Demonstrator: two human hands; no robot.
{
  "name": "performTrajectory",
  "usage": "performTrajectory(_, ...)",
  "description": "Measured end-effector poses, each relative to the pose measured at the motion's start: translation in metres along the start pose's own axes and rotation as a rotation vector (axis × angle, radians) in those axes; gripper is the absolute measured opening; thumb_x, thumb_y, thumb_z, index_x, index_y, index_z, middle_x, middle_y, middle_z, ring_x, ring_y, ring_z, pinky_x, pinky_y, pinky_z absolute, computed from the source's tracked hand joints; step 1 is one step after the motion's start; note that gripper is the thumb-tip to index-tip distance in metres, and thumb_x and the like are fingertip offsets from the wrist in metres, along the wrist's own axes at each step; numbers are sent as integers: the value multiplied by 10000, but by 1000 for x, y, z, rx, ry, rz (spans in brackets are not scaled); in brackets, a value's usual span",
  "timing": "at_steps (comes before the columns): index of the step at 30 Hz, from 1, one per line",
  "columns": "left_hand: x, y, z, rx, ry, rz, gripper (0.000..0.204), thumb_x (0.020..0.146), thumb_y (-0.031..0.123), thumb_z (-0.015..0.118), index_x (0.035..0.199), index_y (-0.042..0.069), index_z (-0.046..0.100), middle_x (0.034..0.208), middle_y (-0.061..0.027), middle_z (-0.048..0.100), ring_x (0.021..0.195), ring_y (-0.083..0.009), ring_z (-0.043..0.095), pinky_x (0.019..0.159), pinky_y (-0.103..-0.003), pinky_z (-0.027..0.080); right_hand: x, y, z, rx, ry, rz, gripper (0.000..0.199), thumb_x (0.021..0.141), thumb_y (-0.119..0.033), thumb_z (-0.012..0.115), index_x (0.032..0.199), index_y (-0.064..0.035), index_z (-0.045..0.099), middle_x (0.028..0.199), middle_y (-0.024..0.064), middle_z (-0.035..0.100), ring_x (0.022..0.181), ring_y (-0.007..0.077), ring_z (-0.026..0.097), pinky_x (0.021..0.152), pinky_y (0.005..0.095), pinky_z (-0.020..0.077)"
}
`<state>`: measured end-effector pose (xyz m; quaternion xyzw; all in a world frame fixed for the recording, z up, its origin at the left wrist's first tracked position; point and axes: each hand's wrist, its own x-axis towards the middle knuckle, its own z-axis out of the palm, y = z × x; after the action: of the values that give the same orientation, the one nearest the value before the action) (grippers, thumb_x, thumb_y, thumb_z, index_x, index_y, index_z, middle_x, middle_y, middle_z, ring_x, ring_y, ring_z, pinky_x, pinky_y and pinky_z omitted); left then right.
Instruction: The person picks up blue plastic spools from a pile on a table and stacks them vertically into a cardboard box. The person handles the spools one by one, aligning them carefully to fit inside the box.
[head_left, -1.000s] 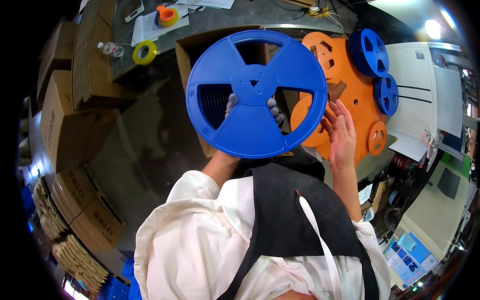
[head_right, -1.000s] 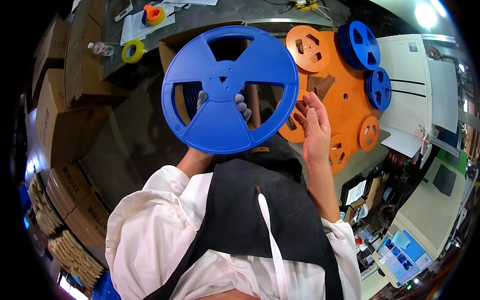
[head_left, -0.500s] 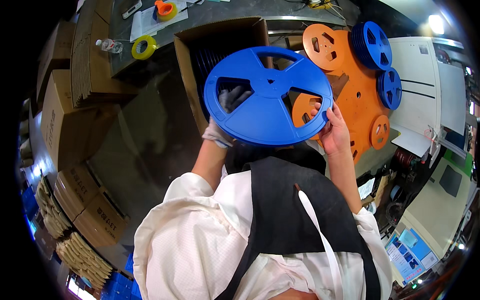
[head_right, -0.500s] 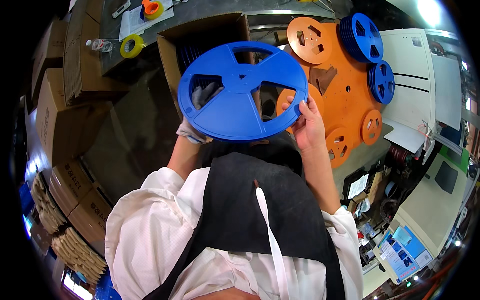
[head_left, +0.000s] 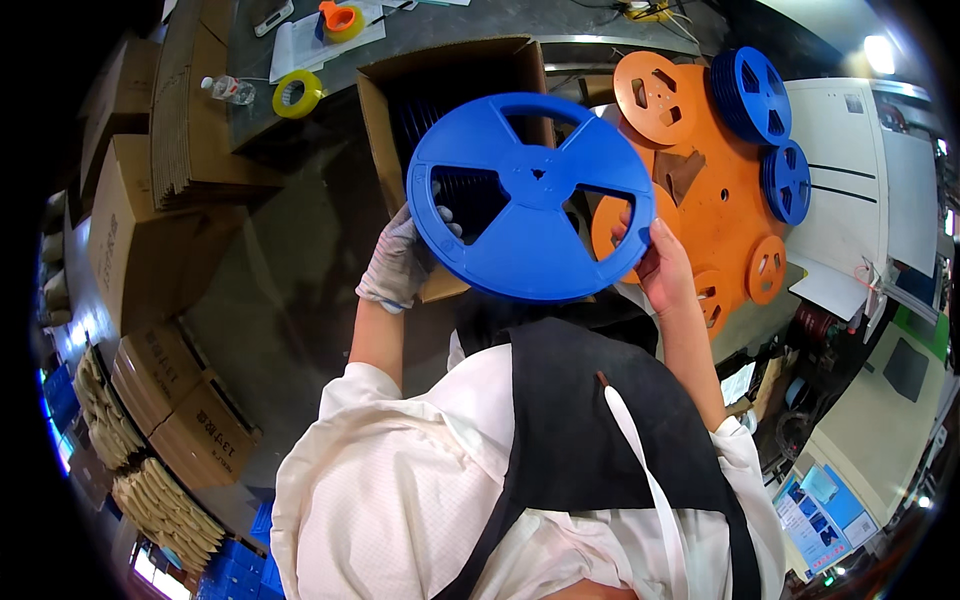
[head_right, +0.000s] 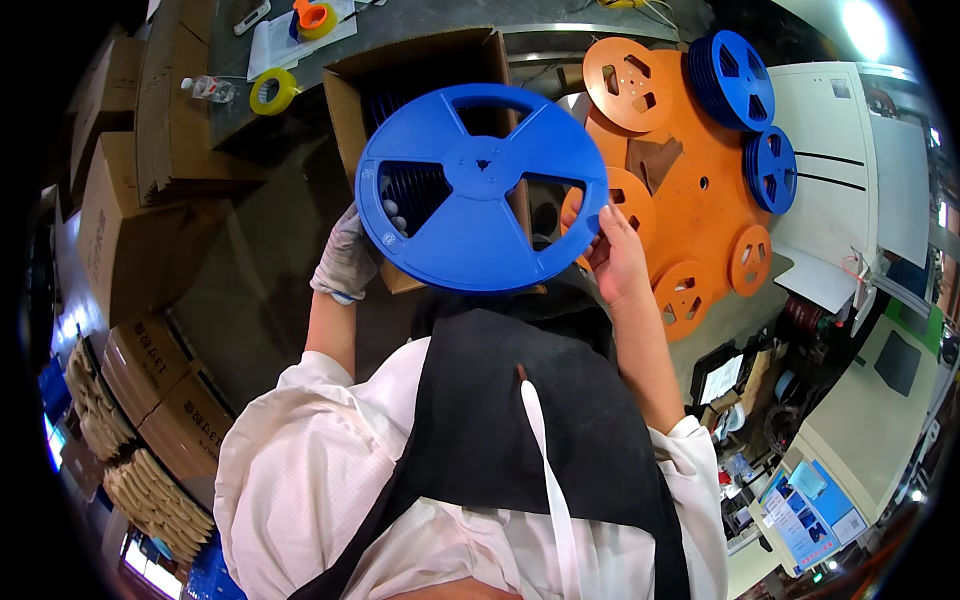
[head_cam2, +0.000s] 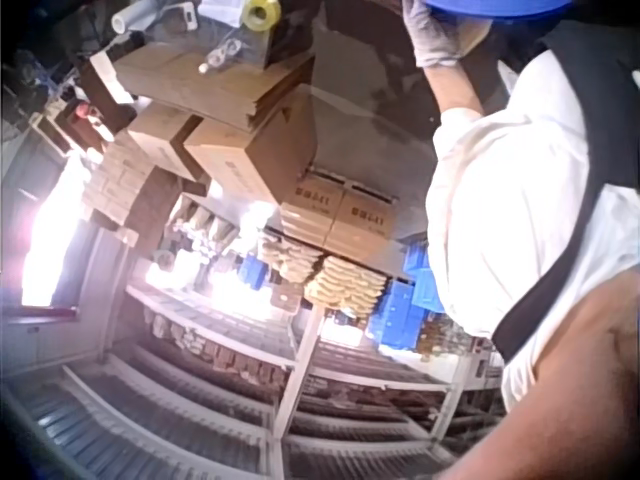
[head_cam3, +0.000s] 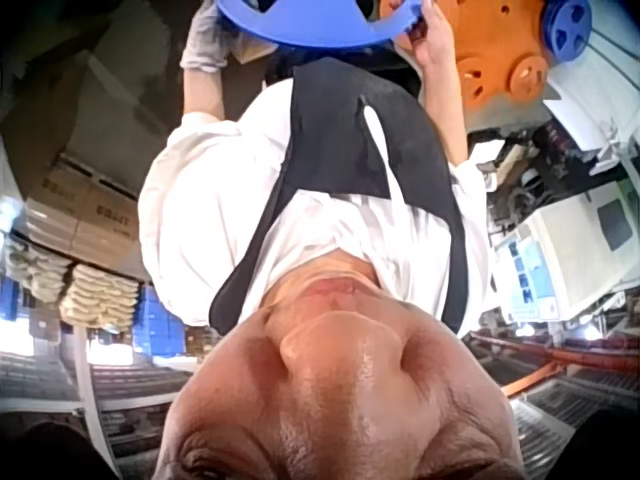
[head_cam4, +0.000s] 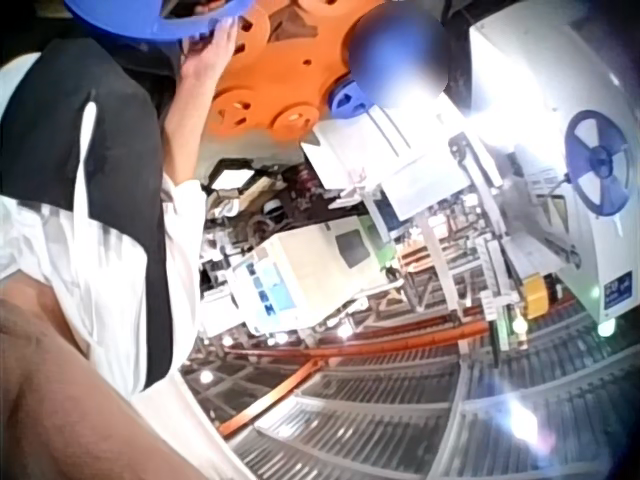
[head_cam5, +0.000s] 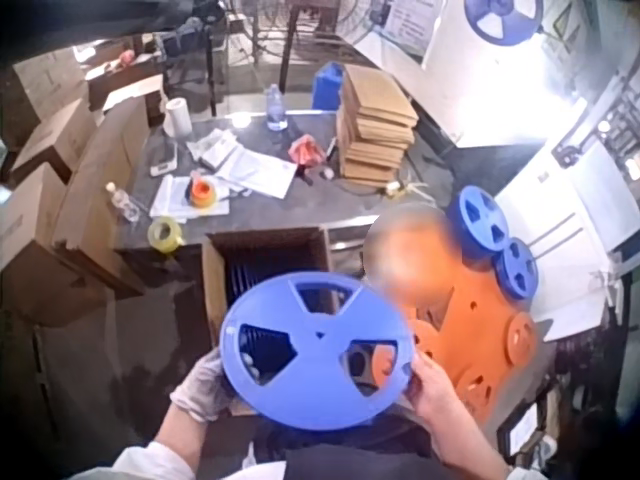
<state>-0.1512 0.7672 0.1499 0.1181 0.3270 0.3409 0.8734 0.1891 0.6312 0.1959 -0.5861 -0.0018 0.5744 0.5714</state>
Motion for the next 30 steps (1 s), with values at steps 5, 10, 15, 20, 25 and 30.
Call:
performTrajectory(5,11,-1,-22,323,253,-4,472,906,138,638,1340,62,472,1020,-75,650,924,-240,667,779,-386,586,-7,15,-9,-78,105,22,512,988,-214,516,1425,-6,348,1404,176,433,1209,292,519,960,387,468)
performTrajectory(10,37,-12,-46,404,295,-110,431,880,13,607,1294,38,489,1086,-66,606,994,-189,601,880,-367,518,-8,18,-30,-72,124,13,501,987,-219,524,1409,3,370,1370,186,468,1193,288,536,943,378,481)
performTrajectory(15,51,-12,-76,553,347,-246,491,863,27,648,1311,43,448,1092,-59,580,952,-197,601,806,-422,542,-9,24,-44,-79,129,9,455,986,-221,528,1365,11,428,1299,169,539,1127,260,584,897,358,511)
performTrajectory(20,65,-12,-117,907,403,-279,490,837,30,680,1282,67,476,1058,-59,606,930,-197,601,733,-382,534,-10,26,-51,-69,147,28,432,986,-216,528,1346,9,450,1262,151,571,1072,236,613,868,344,527)
performTrajectory(25,92,5,-135,943,421,-244,439,839,10,665,1236,90,496,1065,-53,612,906,-189,596,719,-372,522,-9,29,-53,-104,130,47,445,991,-223,514,1362,9,432,1280,157,555,1101,251,601,880,346,524)
performTrajectory(30,122,25,-126,982,488,-236,412,852,-17,635,1222,106,501,1047,-57,617,867,-204,607,722,-394,520,-9,34,-55,-121,126,57,444,994,-217,506,1368,8,426,1291,155,547,1103,249,598,879,344,522)
